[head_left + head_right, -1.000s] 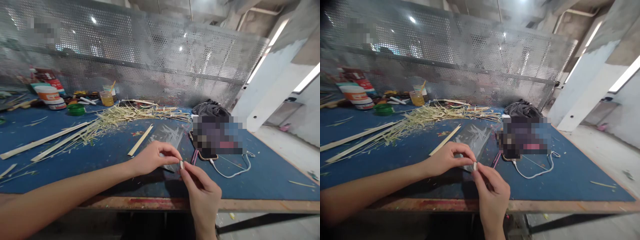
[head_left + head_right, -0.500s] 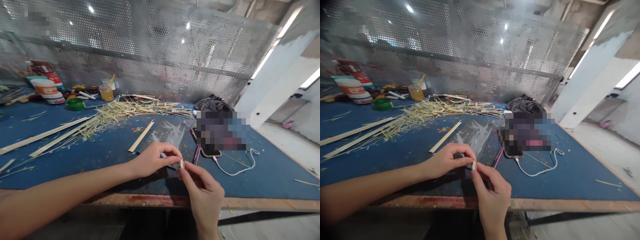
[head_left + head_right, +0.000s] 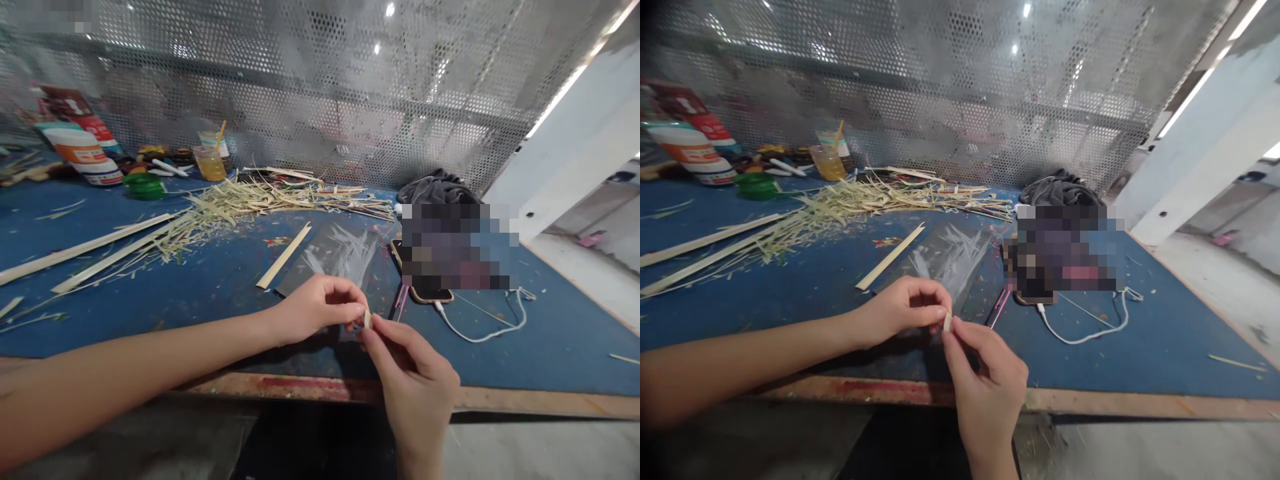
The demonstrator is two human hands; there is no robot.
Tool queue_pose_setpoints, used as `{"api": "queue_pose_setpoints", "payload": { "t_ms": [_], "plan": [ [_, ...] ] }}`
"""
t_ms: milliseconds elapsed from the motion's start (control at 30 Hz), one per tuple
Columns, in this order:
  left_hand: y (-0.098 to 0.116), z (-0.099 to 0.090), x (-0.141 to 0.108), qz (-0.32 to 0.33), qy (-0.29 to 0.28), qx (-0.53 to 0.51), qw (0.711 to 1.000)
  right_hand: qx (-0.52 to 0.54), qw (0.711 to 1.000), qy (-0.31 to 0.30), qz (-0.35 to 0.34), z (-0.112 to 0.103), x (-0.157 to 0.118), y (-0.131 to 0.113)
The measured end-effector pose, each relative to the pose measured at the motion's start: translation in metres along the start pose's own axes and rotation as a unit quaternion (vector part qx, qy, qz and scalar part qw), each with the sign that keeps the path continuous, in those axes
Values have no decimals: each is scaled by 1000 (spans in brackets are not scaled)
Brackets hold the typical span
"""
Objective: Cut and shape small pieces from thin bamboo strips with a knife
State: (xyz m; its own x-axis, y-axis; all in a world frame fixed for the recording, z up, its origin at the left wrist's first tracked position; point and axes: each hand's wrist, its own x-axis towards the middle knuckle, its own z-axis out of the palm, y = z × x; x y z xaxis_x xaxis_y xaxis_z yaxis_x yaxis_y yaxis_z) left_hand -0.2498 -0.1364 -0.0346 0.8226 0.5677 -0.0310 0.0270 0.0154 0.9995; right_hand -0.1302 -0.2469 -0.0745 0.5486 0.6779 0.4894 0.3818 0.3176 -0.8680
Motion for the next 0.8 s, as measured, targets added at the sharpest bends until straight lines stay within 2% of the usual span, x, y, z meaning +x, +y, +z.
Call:
{"api": "queue_pose_setpoints", "payload": {
  "t_ms": [233, 400, 800],
  "plan": [
    [3, 3, -2, -1, 10, -11, 1000, -5, 999, 15, -35, -3, -2, 8],
    [4, 3, -2, -5, 2, -13, 1000, -10, 999, 1, -53, -3, -4, 9],
    [1, 3, -1, -8, 6, -1, 1000, -27, 998, -17, -59, -3, 0, 6]
  ]
}}
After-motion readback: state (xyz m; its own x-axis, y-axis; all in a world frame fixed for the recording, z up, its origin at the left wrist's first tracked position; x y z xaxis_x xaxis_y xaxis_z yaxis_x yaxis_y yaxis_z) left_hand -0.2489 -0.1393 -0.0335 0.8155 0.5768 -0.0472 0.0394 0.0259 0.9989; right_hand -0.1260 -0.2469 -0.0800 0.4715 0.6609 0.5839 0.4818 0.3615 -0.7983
